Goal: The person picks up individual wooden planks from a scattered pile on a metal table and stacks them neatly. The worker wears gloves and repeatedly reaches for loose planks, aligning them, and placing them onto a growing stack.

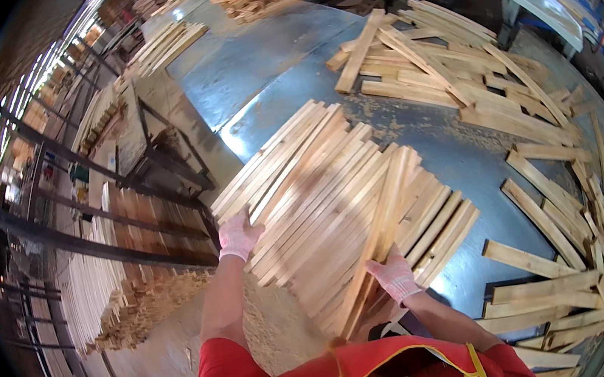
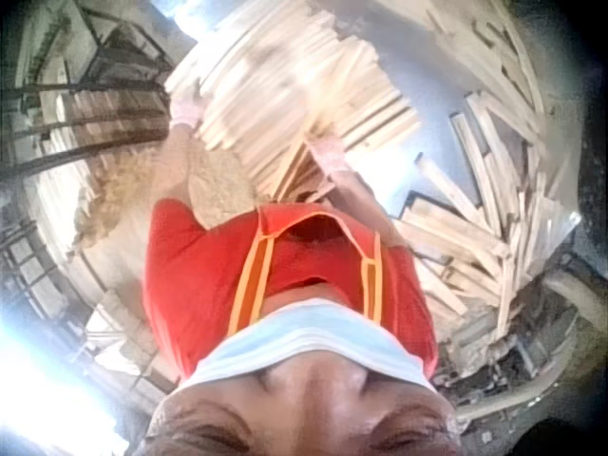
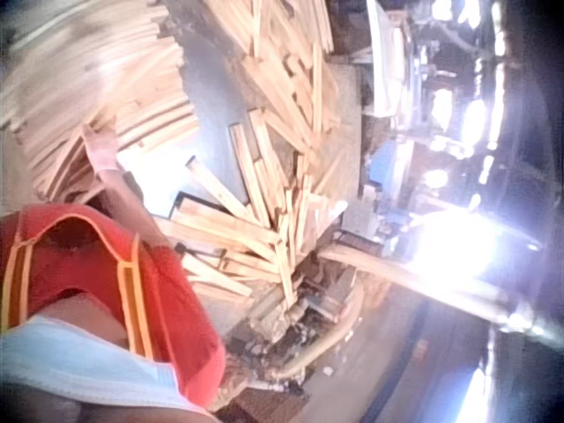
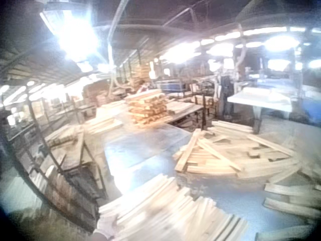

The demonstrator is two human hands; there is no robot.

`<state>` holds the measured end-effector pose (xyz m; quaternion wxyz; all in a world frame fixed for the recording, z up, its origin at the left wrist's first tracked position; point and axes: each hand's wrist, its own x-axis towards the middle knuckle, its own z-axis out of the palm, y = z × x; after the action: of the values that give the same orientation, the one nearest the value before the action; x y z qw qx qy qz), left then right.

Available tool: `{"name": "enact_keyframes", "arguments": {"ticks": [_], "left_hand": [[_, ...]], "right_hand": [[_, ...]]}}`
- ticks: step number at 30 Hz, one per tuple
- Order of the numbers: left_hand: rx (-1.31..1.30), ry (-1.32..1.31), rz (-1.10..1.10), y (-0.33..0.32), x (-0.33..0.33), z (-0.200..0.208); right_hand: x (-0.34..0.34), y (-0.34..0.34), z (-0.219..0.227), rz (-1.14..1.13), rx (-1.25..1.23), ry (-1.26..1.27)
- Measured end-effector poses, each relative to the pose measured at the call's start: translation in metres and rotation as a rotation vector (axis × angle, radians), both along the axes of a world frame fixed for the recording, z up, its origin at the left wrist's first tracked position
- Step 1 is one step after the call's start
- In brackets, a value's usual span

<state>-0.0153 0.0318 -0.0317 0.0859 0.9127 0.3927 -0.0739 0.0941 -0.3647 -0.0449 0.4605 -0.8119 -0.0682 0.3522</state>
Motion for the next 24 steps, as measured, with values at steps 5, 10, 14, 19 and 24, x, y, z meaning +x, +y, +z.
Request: {"name": "enact_keyframes", "arguments": {"ticks": [5,10,14,19,24], "left_hand": [[-0.302,-0.218,-0.037,-0.105,0.041,0.013],[-0.47,-0.122,-0.22,-0.258,0.074,0.027],[-0.502,-0.066,-0.22,-0.242,0.079,0.032],[-0.207,-0.028,-0.429,-0.211,0.036,0.032],[-0.104,-0.067,-0.51,-0.204,0.026,0.003]], "right_hand": [[0.003,0.011,-0.022,-0.038,0.029,-0.029],[-0.005,-0.038,-0.063,0.13,0.434,0.081],[-0.022,-0.124,-0.027,-0.442,0.4,-0.121],[-0.031,-0.166,-0.037,-0.456,0.021,0.294],[0.001,-0.103,-0.058,-0.084,-0.327,0.136]]}}
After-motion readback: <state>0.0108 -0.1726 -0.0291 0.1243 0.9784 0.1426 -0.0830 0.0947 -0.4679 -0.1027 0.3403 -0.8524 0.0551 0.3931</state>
